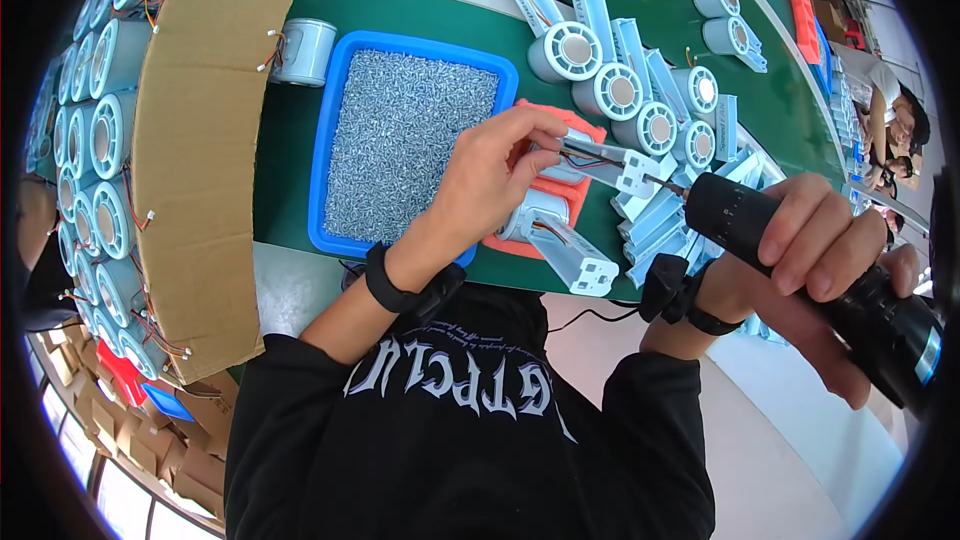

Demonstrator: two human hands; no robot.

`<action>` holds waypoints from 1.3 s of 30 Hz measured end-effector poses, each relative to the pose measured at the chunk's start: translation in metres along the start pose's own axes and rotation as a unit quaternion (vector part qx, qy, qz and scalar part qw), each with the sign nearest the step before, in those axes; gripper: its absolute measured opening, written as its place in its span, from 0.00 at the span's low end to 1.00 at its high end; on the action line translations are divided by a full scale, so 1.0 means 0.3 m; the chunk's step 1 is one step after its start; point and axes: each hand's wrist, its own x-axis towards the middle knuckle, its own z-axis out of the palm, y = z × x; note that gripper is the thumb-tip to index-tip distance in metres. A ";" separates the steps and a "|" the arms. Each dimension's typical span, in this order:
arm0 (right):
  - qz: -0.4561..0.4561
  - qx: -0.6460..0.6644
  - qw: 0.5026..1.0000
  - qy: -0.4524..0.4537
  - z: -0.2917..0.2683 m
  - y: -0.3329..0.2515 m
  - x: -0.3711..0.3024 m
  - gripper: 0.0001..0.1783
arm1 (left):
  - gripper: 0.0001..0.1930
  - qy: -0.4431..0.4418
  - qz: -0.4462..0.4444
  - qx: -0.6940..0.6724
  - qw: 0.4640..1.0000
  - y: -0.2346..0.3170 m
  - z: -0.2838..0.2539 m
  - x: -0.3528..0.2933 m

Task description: The person picks up a screw from a tray, places it into a blue plastic housing, and drives it in with a power screwdriver. They then set the housing aside, pick up a new housing and a motor, and fit them together before repeating the process.

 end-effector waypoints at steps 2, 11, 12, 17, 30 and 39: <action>-0.012 0.020 0.999 0.022 0.003 0.005 -0.003 0.43 | 0.12 -0.003 -0.023 -0.012 1.000 -0.001 -0.001 0.001; -0.048 0.101 0.988 0.110 -0.050 -0.095 -0.023 0.37 | 0.10 0.026 0.022 -0.100 0.994 -0.021 -0.010 -0.008; -0.049 0.106 0.986 0.116 -0.057 -0.102 -0.025 0.37 | 0.10 0.025 0.022 -0.101 0.994 -0.019 -0.010 -0.009; -0.053 0.118 0.979 0.159 -0.072 -0.120 -0.040 0.34 | 0.09 0.006 0.074 -0.078 0.994 -0.006 -0.012 -0.024; -0.051 0.113 0.982 0.142 -0.058 -0.127 -0.032 0.35 | 0.11 0.009 0.122 -0.053 0.991 -0.006 -0.015 -0.035; -0.046 0.100 0.989 0.103 -0.056 -0.135 -0.027 0.36 | 0.10 -0.010 0.110 -0.075 0.991 -0.015 -0.018 -0.045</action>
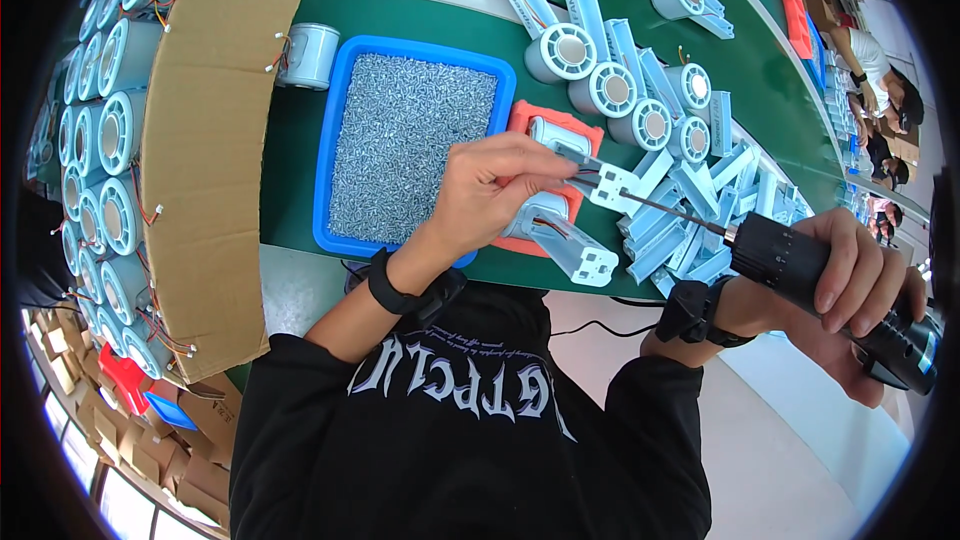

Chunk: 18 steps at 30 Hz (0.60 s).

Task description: The person picks up a screw from a tray, places it into a blue plastic housing, and drives it in with a power screwdriver. They then set the housing aside, pick up a new housing and a motor, and fit them together before repeating the process.

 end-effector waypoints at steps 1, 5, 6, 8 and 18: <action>0.000 0.002 1.000 -0.003 0.000 -0.001 0.000 0.36 | 0.10 0.000 0.000 0.000 1.000 0.000 -0.001 0.004; 0.001 -0.012 1.000 -0.018 0.015 0.015 0.005 0.36 | 0.08 -0.005 0.040 0.048 0.998 0.015 -0.006 0.020; 0.001 -0.015 1.000 -0.021 0.020 0.020 0.005 0.36 | 0.08 0.000 0.064 0.065 0.996 0.031 0.002 0.025; 0.003 -0.022 0.999 -0.027 0.029 0.040 -0.002 0.38 | 0.08 0.009 0.113 0.098 0.989 0.066 0.012 0.039; 0.022 -0.082 0.990 -0.117 0.098 0.115 0.003 0.43 | 0.08 -0.148 -0.115 0.462 0.867 0.110 -0.164 -0.038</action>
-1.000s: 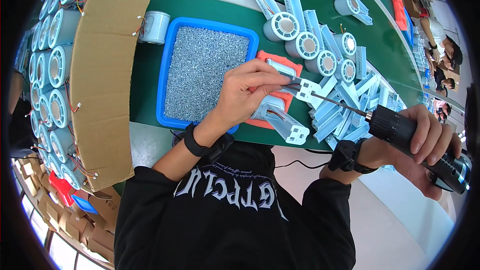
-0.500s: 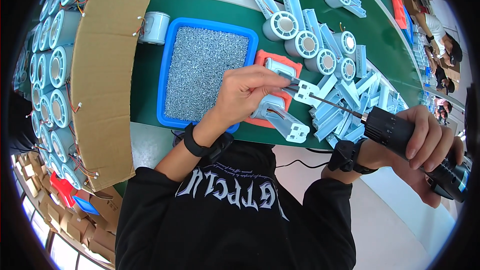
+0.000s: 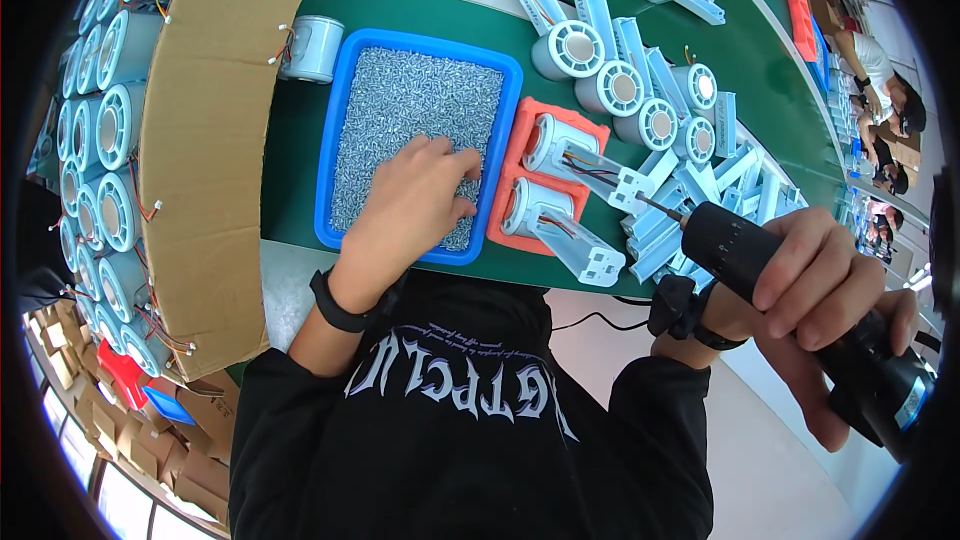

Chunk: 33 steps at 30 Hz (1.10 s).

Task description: The person picks up a screw from a tray, places it into a blue plastic housing, and drives it in with a power screwdriver. They then set the housing aside, pick up a new housing and a motor, and fit them together before repeating the process.

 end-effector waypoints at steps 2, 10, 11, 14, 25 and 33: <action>0.001 -0.003 1.000 -0.022 -0.001 -0.003 -0.002 0.43 | 0.07 -0.051 -0.026 -0.006 0.998 -0.005 0.017 -0.005; 0.012 -0.011 0.998 -0.064 -0.011 -0.002 0.002 0.44 | 0.08 -0.044 -0.044 -0.082 0.995 0.017 -0.004 0.046; 0.012 -0.013 0.998 -0.067 -0.010 0.000 0.002 0.44 | 0.08 -0.044 -0.044 -0.082 0.995 0.025 0.005 0.060; 0.007 -0.014 0.996 -0.088 -0.002 0.005 0.000 0.43 | 0.13 0.140 0.074 -0.136 0.978 0.059 0.052 0.107; 0.036 0.020 0.993 -0.106 -0.029 0.026 -0.001 0.39 | 0.21 0.093 0.113 -0.177 0.973 0.092 0.124 0.144; -0.010 -0.018 0.999 -0.034 -0.048 -0.057 -0.003 0.41 | 0.19 0.062 0.074 -0.182 0.979 0.112 0.107 0.147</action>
